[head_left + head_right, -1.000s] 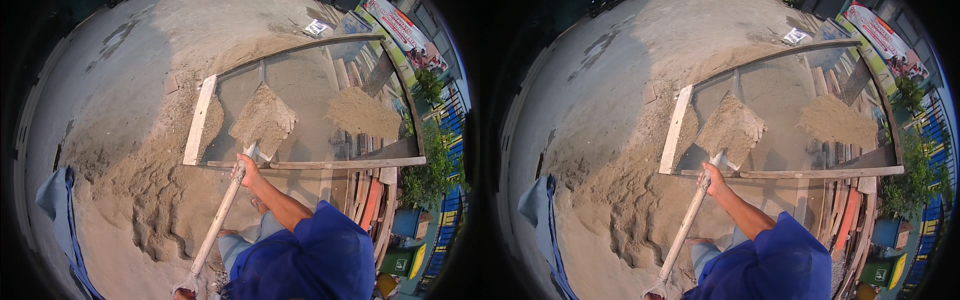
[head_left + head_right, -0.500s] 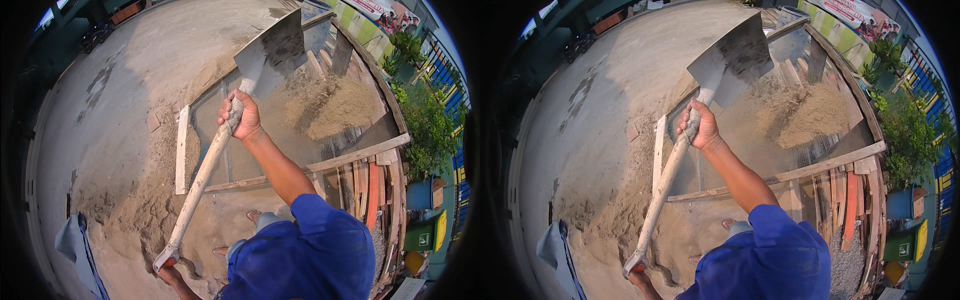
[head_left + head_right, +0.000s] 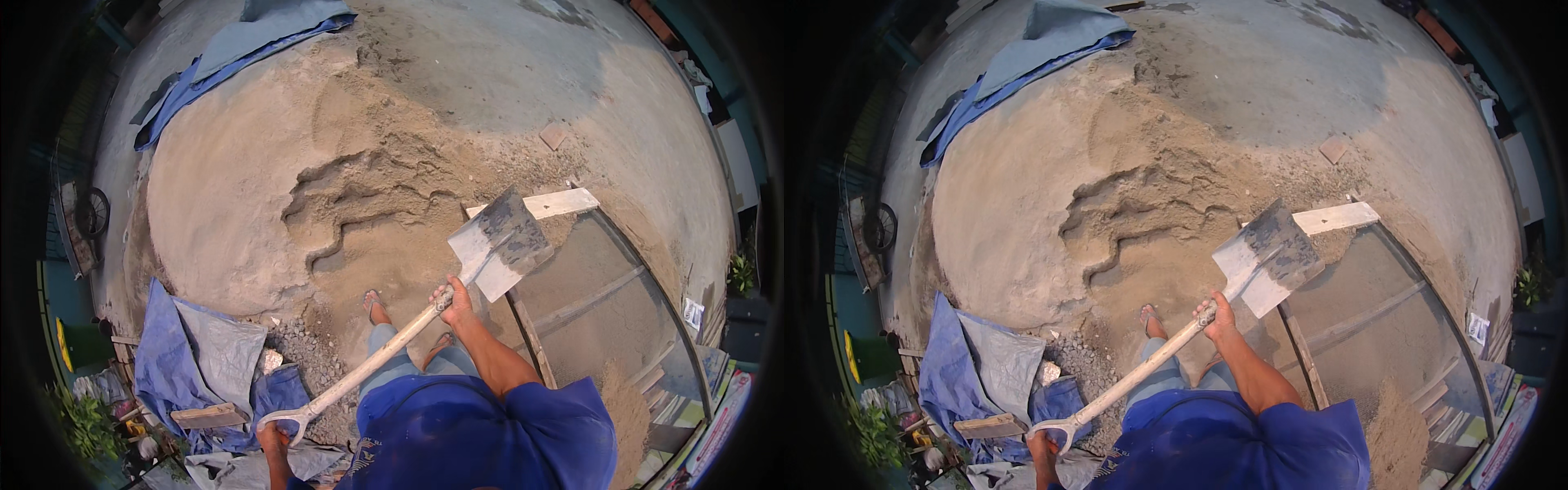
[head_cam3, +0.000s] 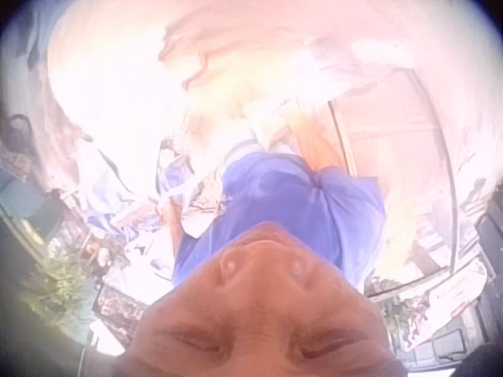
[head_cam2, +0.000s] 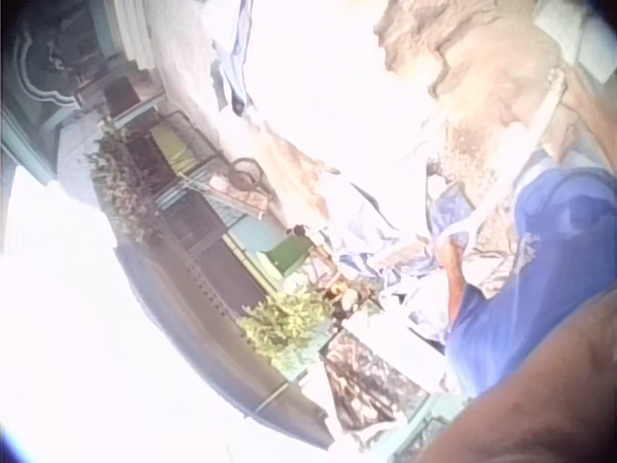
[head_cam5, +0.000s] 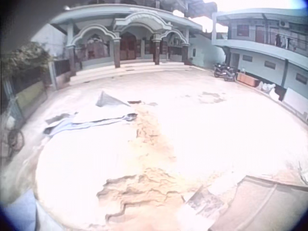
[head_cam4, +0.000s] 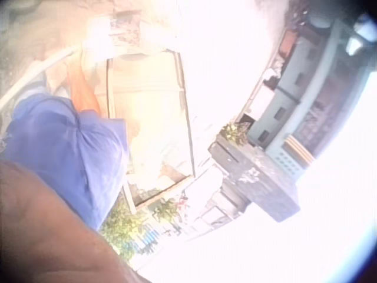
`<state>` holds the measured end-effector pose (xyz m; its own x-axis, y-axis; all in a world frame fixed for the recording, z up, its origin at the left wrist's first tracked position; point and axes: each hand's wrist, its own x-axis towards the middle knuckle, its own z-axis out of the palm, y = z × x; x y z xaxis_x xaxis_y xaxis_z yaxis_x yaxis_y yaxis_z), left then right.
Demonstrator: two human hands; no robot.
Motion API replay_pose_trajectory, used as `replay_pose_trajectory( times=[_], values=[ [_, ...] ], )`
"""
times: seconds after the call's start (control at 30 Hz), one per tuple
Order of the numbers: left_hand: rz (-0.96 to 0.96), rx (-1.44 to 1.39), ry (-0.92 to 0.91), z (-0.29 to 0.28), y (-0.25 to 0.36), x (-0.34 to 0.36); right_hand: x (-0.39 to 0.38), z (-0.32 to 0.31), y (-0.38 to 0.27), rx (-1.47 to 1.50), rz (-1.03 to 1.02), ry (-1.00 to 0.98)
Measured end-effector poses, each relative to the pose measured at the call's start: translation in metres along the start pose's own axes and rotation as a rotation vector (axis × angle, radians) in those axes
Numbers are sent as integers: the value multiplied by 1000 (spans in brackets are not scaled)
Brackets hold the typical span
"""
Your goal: The person shovels sand from a pile onto a mesh screen and shakes the screen to separate fine sand from larger debris. The person repeatedly scoops and shakes the screen to process the sand.
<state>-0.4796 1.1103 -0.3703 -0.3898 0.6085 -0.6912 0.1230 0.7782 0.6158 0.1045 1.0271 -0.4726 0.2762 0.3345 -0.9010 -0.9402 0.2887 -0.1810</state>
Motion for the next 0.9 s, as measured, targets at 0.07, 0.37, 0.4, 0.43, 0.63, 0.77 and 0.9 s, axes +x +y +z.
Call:
replay_pose_trajectory(
  times=[0.07, 0.37, 0.4, 0.43, 0.63, 0.77, 0.9],
  values=[
    [-96, 21, 147, -36, -28, -4, 36, 25, 54, -124, 78, -13],
    [-466, 31, 516, -9, -53, -89, 95, 80, 258, -439, 612, 3],
    [-502, -11, 543, 17, -45, -86, 94, 83, 268, -451, 671, 8],
    [-528, -49, 564, 44, -38, -85, 98, 82, 277, -492, 718, 33],
    [-566, -303, 663, 205, 1, -51, 166, 160, 249, -798, 804, 199],
    [-480, -476, 678, 302, 43, -13, 409, 372, 177, -861, 493, -51],
    [-444, -569, 674, 369, 51, 20, 475, 462, 137, -959, 380, -170]
  ],
)
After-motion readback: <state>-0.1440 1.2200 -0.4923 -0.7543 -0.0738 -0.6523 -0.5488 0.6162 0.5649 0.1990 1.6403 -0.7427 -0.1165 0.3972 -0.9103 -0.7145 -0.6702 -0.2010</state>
